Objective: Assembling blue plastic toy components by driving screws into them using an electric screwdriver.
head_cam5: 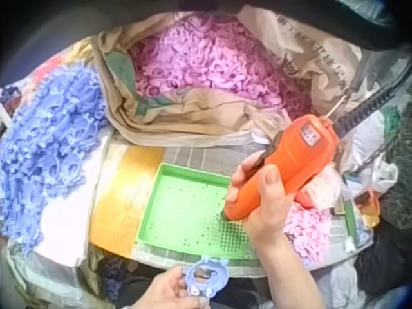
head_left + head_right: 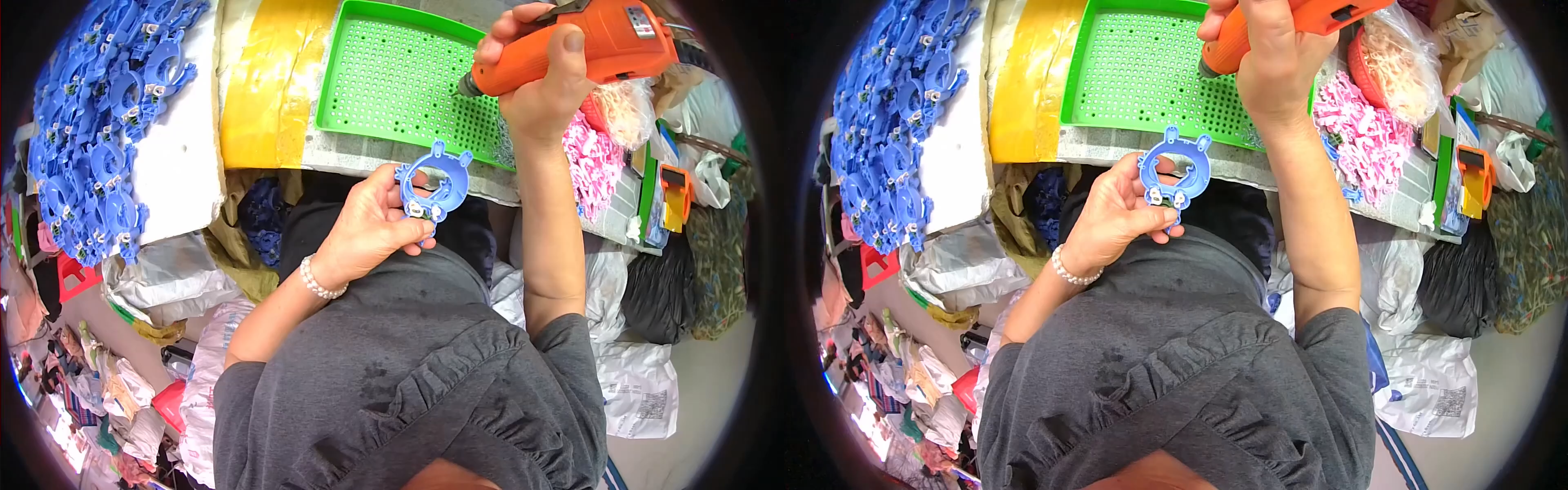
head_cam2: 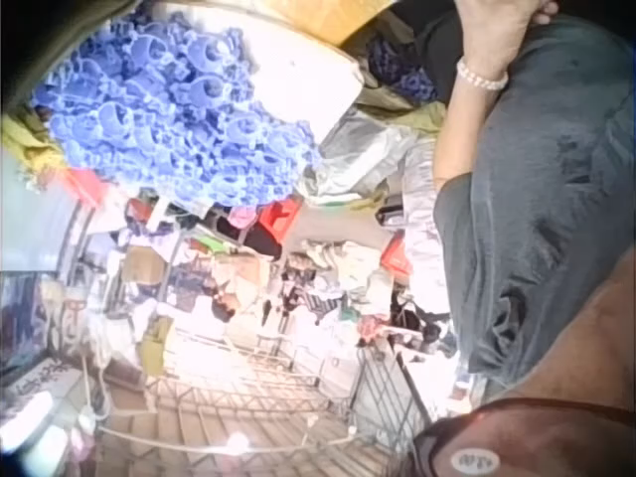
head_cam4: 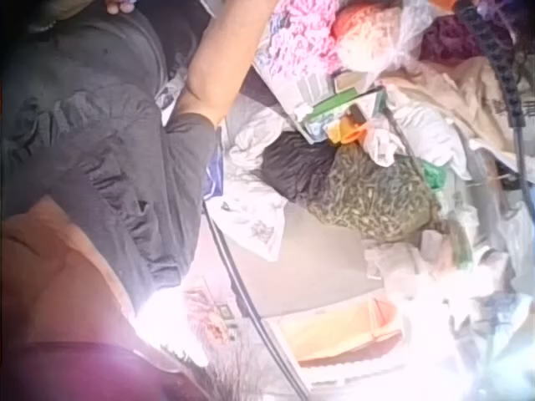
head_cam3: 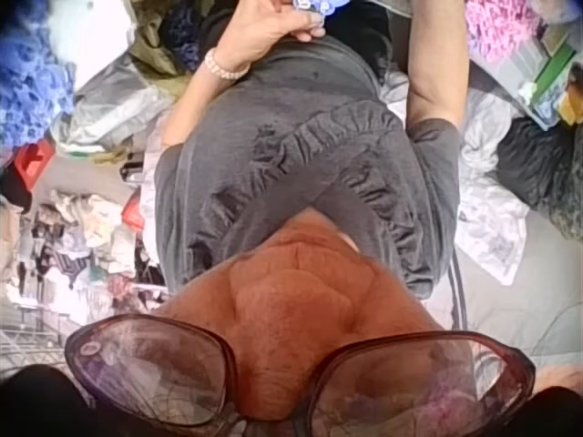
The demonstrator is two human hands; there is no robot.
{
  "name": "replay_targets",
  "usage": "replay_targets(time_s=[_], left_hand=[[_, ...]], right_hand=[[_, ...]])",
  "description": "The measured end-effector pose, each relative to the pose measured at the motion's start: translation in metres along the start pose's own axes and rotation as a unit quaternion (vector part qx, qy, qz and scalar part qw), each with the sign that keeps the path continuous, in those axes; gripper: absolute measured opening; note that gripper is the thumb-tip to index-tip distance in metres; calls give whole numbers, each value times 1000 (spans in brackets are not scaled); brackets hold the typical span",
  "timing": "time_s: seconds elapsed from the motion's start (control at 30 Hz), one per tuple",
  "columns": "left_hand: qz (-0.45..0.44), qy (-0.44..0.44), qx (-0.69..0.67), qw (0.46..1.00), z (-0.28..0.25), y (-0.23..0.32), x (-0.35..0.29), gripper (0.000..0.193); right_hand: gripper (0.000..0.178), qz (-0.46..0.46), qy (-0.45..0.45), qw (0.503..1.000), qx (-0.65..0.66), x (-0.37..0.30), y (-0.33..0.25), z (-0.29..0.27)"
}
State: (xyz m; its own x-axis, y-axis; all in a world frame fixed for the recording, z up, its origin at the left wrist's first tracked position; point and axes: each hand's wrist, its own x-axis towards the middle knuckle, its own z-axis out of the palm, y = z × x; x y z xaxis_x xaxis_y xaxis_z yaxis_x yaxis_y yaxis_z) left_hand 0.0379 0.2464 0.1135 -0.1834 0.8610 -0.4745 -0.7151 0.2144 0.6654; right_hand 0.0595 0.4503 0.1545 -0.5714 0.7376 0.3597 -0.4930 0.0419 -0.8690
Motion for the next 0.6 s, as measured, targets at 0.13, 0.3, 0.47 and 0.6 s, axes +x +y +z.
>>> replay_targets(time_s=[0.13,0.3,0.47,0.6], left_hand=[[0,5,0,1000,0,1,1,40],[2,7,1,1000,-2,0,2,36],[-6,8,7,1000,-1,0,3,34],[-5,11,3,1000,-1,1,2,33]], right_hand=[[44,18,51,983,-174,-2,-1,5],[45,8,-8,1000,-23,1,10,-3],[47,-30,-130,859,495,10,33,0],[50,1,7,1000,7,-4,-16,9]])
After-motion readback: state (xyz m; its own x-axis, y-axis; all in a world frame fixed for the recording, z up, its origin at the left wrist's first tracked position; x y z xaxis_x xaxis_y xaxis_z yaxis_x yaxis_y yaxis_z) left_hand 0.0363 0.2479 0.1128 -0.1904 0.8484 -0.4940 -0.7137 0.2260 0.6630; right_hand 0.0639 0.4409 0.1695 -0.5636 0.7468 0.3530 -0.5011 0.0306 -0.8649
